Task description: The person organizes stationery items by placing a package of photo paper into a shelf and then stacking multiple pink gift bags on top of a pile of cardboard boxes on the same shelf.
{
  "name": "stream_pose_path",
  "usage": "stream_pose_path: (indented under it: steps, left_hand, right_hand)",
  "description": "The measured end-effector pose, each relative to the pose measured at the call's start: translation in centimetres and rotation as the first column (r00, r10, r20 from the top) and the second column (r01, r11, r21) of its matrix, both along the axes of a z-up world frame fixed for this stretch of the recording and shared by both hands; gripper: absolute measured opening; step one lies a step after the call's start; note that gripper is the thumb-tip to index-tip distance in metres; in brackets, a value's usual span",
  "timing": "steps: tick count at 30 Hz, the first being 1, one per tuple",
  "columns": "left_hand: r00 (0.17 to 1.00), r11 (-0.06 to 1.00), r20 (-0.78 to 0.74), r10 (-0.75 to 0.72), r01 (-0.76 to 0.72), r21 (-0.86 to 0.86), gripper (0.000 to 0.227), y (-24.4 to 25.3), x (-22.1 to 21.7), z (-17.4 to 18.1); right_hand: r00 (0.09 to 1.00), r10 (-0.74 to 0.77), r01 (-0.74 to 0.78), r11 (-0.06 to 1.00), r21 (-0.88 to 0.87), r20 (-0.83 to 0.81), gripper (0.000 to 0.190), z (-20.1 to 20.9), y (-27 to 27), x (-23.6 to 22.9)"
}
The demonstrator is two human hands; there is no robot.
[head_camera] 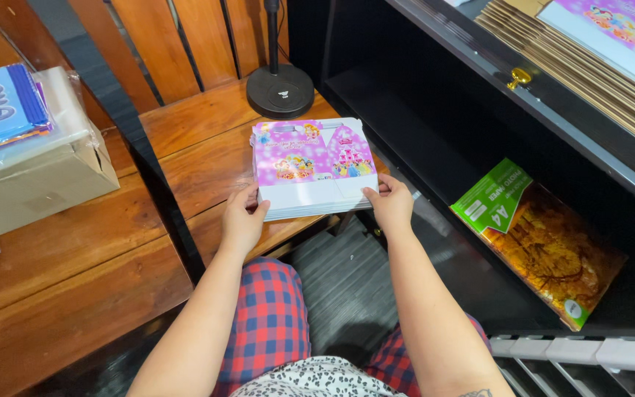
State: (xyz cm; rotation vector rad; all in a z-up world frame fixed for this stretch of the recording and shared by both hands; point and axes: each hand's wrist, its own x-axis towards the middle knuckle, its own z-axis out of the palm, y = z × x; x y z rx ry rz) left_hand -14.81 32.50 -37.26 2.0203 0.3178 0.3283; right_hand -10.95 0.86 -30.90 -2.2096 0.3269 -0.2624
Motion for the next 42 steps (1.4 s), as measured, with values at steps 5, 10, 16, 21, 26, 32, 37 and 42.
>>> stream_pose_path:
  steps: [5,10,16,21,26,32,37,42]
  left_hand:
    - [1.000,0.999,0.007,-0.001,0.001,-0.034,0.051,-0.2,-0.2,0.5]
    - [1.000,0.998,-0.026,-0.005,0.003,-0.059,0.050,-0.2,-0.3,1.4]
    - [1.000,0.999,-0.024,-0.001,-0.001,-0.044,0.047,-0.1,0.4,1.0]
    - [0.998,0.996,-0.069,-0.001,-0.005,-0.094,0.042,-0.3,0.3,2.4]
    - [0.996,0.998,-0.072,0.047,-0.049,-0.033,0.034,-0.1,0.2,3.9]
    - [0.998,0.964,0.025,0.054,-0.045,-0.261,0.028,-0.3,2.0,2.7]
    - [1.000,0.888,0.024,-0.004,0.015,-0.459,0.044,-0.8,1.1,4.6]
    - [0.999,0.839,-0.046,0.016,-0.039,-0.542,0.053,-1.0,-0.3,6.3]
  right_hand:
    - [1.000,-0.005,0.005,1.000,0.000,-0.006,0.050,0.8,0.4,-0.2]
    - [1.000,-0.002,0.002,1.000,-0.022,-0.001,0.048,0.1,0.0,0.2]
    - [1.000,0.009,-0.010,0.998,-0.063,-0.008,0.051,1.7,0.7,-1.0]
    - [0.997,0.065,-0.071,0.979,-0.193,-0.038,0.052,3.3,1.8,-2.7]
    - [0.996,0.078,-0.087,0.933,-0.349,-0.041,0.050,2.5,1.5,-2.5]
    - [0.996,0.065,-0.080,0.924,-0.374,-0.053,0.051,2.4,1.8,-3.0]
    - [0.997,0.069,-0.070,0.926,-0.370,-0.017,0.050,1.9,1.6,-2.9]
    - [0.998,0.035,-0.019,0.945,-0.326,0.045,0.040,2.0,1.4,-2.8]
